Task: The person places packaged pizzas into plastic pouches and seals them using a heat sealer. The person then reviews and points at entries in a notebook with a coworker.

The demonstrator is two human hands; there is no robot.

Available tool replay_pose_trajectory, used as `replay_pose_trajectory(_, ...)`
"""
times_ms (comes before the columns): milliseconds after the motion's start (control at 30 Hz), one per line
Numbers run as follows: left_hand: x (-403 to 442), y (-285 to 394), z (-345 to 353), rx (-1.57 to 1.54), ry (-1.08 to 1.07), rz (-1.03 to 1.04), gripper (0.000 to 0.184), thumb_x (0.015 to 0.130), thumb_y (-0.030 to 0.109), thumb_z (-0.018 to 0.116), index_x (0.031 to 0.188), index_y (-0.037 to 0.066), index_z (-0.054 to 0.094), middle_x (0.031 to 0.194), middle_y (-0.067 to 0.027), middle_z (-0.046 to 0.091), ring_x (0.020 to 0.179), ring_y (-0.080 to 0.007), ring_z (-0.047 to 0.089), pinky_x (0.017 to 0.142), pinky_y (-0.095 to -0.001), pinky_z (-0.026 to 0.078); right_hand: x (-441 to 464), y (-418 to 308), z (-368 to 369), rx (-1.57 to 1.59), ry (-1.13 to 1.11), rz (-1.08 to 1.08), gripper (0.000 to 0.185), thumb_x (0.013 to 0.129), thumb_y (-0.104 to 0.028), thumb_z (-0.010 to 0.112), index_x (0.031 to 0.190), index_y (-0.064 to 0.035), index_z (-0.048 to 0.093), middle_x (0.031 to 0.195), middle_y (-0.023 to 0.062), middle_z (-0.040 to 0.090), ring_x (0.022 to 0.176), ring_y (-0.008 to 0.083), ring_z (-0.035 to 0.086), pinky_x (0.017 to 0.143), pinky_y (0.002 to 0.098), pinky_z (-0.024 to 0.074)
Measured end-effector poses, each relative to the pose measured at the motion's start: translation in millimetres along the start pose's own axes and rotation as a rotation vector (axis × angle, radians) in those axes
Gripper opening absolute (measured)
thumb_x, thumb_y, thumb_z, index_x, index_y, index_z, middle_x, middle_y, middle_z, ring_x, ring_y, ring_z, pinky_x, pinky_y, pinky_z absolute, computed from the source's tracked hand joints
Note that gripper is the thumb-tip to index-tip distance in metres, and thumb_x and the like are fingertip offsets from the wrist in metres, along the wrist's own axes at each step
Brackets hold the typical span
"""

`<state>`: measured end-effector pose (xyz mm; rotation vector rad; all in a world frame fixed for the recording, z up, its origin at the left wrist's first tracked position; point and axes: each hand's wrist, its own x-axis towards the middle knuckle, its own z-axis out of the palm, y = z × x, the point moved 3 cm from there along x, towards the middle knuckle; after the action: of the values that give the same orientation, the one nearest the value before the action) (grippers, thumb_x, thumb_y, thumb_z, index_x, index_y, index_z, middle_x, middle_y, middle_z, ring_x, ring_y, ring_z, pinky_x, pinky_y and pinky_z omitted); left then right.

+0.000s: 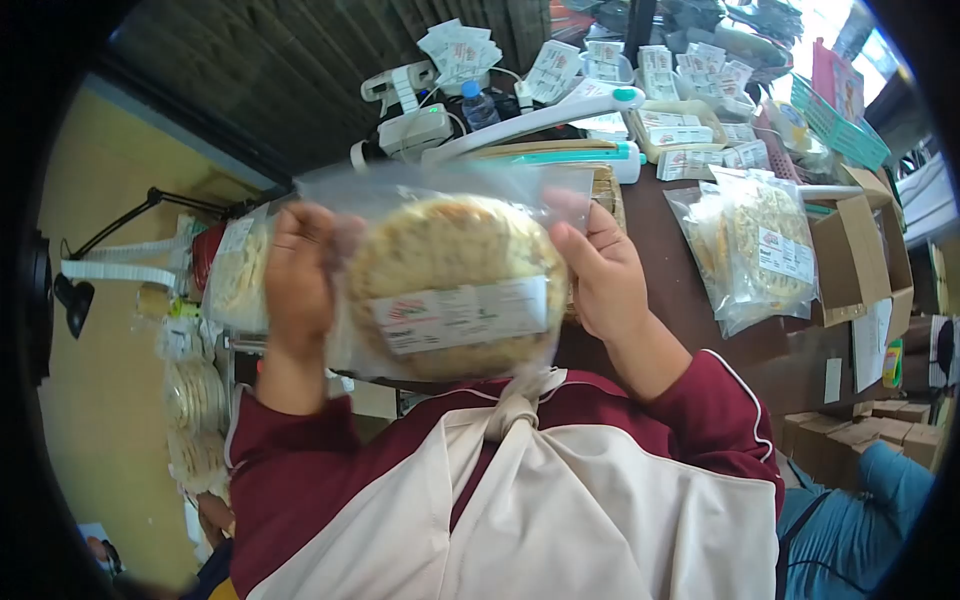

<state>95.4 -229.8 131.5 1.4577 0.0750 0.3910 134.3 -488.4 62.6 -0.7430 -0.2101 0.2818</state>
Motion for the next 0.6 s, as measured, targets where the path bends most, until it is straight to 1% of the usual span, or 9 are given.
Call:
replay_pose_trajectory(67,-11,-46,8,-0.034,0.056,-0.283,0.005,0.094,0.013,0.051,0.093,0.008,0.052,0.085,-0.0053,0.063,0.076,-0.0144,0.063,0.07,-0.0274,0.052,-1,6,-35,-0.14,0.175,0.01,0.023,0.089,-0.016,0.06,0.104,0.0011,0.057,0.095,0.0062,0.062,0.084,0.0109,0.057,0.075,0.0234,0.0441)
replay_pose_trajectory(200,-9,-113,28,-0.117,0.048,-0.433,0.005,0.094,0.013,0.05,0.093,0.009,0.051,0.086,-0.0087,0.065,0.074,-0.0156,0.063,0.067,-0.0273,0.052,0,11,-75,-0.351,0.476,-0.001,0.014,0.091,-0.013,0.057,0.084,-0.0017,0.061,0.073,0.001,0.06,0.062,0.0062,0.052,0.059,0.0203,0.0416)
replay_pose_trajectory(300,-7,-128,43,-0.19,0.029,-0.424,0.007,0.096,0.014,0.048,0.094,0.008,0.048,0.091,-0.0117,0.065,0.078,-0.0159,0.063,0.069,-0.0267,0.051,6,1,-91,-0.363,0.458,-0.015,0.015,0.091,-0.015,0.056,0.085,-0.0019,0.061,0.072,0.0005,0.059,0.06,0.0059,0.051,0.056,0.0201,0.0408)
replay_pose_trajectory(367,-14,-127,47,-0.205,0.023,-0.378,0.007,0.096,0.014,0.046,0.095,0.008,0.047,0.094,-0.0124,0.065,0.08,-0.0165,0.063,0.073,-0.0277,0.051,5,-10,-97,-0.349,0.37,-0.005,0.014,0.092,-0.015,0.054,0.087,-0.0028,0.06,0.077,0.0002,0.06,0.066,0.0064,0.053,0.062,0.0201,0.0422)
replay_pose_trajectory(400,-20,-126,47,-0.219,-0.02,-0.379,0.006,0.096,0.014,0.047,0.099,0.008,0.047,0.102,-0.0149,0.064,0.087,-0.0197,0.064,0.081,-0.0316,0.05,0,-20,-89,-0.344,0.349,0.003,0.014,0.093,-0.015,0.053,0.089,-0.0036,0.06,0.079,-0.0001,0.06,0.069,0.0065,0.054,0.064,0.0202,0.0429)
replay_pose_trajectory(467,-36,-134,49,-0.306,-0.081,-0.294,0.007,0.096,0.013,0.046,0.099,0.008,0.047,0.103,-0.0137,0.063,0.089,-0.0176,0.062,0.08,-0.0304,0.05,-12,-28,-97,-0.393,0.279,0.041,0.014,0.094,-0.017,0.052,0.091,-0.005,0.059,0.083,-0.0016,0.059,0.074,0.0051,0.054,0.068,0.0202,0.043)
replay_pose_trajectory(500,-45,-137,50,-0.349,-0.105,-0.25,0.007,0.097,0.013,0.046,0.1,0.007,0.047,0.103,-0.0131,0.063,0.091,-0.0166,0.062,0.08,-0.0298,0.049,-21,-32,-106,-0.459,0.279,0.037,0.014,0.093,-0.015,0.052,0.092,-0.0034,0.059,0.085,0.0006,0.06,0.077,0.0073,0.055,0.07,0.0224,0.0431)
replay_pose_trajectory(567,-60,-139,48,-0.297,-0.146,-0.26,0.006,0.096,0.011,0.048,0.1,0.007,0.049,0.096,-0.005,0.061,0.089,-0.0104,0.057,0.079,-0.0256,0.046,-34,-33,-113,-0.59,0.264,0.031,0.014,0.091,-0.012,0.053,0.092,-0.0003,0.061,0.088,0.0049,0.063,0.082,0.0117,0.057,0.076,0.0268,0.0432)
replay_pose_trajectory(600,-68,-141,44,-0.216,-0.177,-0.248,0.006,0.096,0.011,0.048,0.1,0.007,0.05,0.094,-0.0029,0.059,0.087,-0.0087,0.055,0.079,-0.0244,0.045,-35,-39,-99,-0.845,0.174,-0.124,0.015,0.089,-0.014,0.056,0.092,-0.0004,0.061,0.089,0.0065,0.063,0.084,0.0152,0.057,0.077,0.0291,0.0433)
